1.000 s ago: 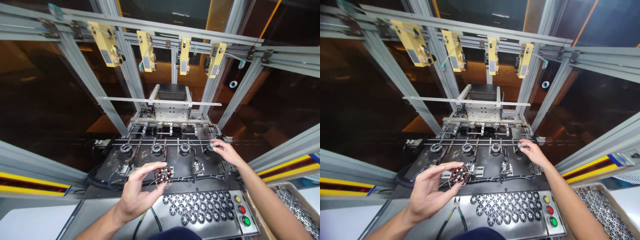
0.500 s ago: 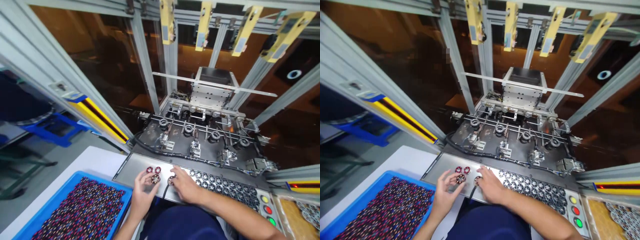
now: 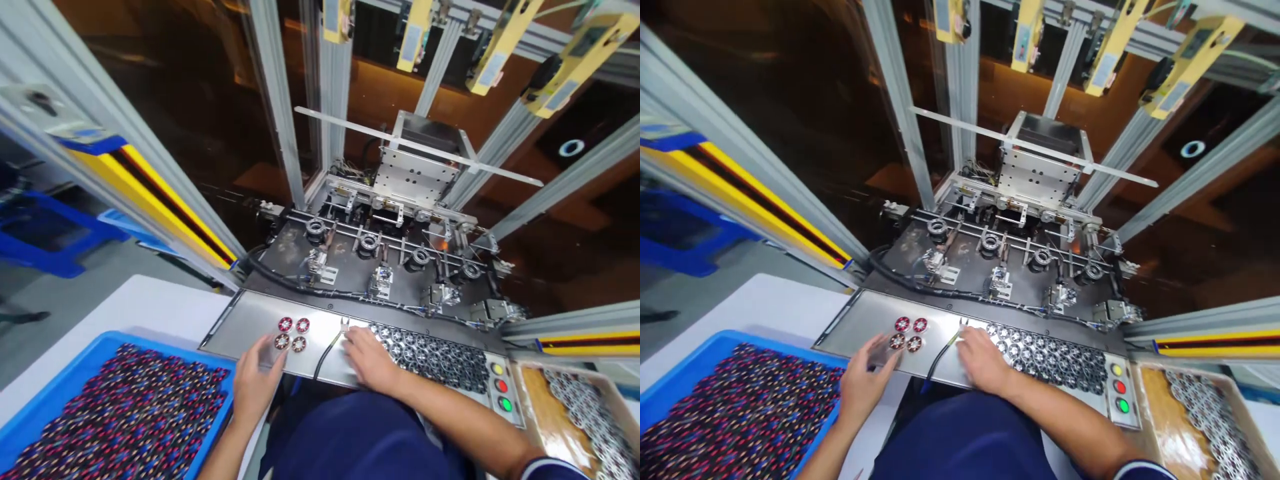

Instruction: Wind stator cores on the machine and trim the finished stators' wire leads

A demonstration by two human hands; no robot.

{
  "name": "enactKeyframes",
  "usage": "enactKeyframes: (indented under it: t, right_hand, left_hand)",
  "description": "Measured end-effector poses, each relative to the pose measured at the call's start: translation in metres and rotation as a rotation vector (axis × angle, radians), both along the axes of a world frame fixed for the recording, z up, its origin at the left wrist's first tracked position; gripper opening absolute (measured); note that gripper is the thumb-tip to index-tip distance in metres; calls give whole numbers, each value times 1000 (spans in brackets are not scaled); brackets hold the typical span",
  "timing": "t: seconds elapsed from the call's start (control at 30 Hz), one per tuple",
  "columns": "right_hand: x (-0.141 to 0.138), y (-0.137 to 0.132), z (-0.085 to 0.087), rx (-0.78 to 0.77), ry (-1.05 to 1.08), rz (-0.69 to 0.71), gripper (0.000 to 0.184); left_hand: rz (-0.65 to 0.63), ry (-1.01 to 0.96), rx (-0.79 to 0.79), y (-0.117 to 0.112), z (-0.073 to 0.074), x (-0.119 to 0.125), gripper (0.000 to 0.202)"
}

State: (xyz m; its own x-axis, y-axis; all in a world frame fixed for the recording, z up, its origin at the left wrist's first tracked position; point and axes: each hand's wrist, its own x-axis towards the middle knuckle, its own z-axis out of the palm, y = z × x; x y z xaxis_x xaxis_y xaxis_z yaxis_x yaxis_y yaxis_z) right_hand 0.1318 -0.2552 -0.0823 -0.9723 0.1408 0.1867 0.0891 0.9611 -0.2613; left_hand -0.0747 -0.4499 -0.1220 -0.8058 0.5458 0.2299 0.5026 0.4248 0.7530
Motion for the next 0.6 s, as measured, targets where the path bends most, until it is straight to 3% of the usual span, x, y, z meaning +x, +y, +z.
enactKeyframes:
  t: [0.1,0.2,0.37,0.6]
  right_hand:
    - [60,20,-1,22,2,-174,16]
    - [86,26,-11,37,-16,-255,11]
    - [77,19,-14,18,-73,-242,12]
    - [58,32,10,-43,-77,-65,10]
  left_hand:
    - [-35,9,30,-9,18,16,33]
    - [-128,-21,60,-3,36,33,25]
    - [-256,-139,88,29,61,45,20]
    - [-333,-555,45,50,82,59,26]
